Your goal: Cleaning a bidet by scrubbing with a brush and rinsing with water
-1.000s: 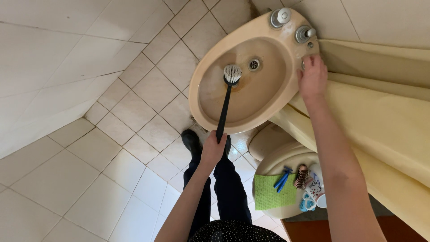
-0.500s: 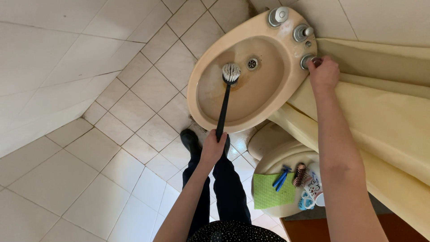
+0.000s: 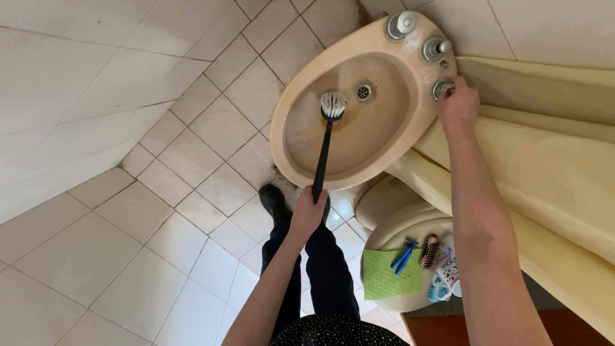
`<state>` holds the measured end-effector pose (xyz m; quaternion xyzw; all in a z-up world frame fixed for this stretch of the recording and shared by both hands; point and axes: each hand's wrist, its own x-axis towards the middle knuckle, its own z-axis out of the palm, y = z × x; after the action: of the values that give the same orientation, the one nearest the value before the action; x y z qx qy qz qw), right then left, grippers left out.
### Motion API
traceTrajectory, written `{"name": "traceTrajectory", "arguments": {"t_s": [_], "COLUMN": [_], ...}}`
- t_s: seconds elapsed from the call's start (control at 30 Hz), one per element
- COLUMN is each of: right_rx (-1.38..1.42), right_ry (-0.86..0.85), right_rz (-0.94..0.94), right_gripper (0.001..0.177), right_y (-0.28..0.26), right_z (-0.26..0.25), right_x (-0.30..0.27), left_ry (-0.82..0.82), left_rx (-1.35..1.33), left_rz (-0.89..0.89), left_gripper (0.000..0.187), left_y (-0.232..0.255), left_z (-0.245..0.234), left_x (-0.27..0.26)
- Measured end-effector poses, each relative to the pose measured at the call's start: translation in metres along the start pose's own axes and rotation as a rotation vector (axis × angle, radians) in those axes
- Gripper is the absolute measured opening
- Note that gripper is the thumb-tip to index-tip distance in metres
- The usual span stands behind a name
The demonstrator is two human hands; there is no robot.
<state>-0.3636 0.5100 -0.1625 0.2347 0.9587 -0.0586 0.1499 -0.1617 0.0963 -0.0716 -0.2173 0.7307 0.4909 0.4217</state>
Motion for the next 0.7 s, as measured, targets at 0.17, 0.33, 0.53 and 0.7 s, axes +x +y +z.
{"name": "traceTrajectory", "arguments": {"t_s": [0.17,0.33,0.53,0.7], "right_rx": [0.058,0.092,0.082,0.434], "right_ry": [0.032,0.084,0.100,0.281], "right_rz": [0.029,-0.007,-0.088,-0.196], "right_gripper": [0.040,0.035,0.042,0.071], "right_y": [0.014,0.019,0.001,-0.074], "right_z": [0.008,0.021,0.001,-0.037], "right_x": [0.004,0.013,-0.006,-0.097], "left_ry": [0.004,0.019,0.037,0.035], "left_rx": [-0.040,-0.042,-0.032,-0.175], "left_rz": [0.005,0.010,0.035,-0.004], "left_gripper": [0.045,0.044,0.043,0.039], "left_y": [0.007,0.011,-0.003,0.014], "left_z": [-0.002,-0.003,0.007,0.005], "left_x": [-0.007,-0.009,0.001,-0.008]}}
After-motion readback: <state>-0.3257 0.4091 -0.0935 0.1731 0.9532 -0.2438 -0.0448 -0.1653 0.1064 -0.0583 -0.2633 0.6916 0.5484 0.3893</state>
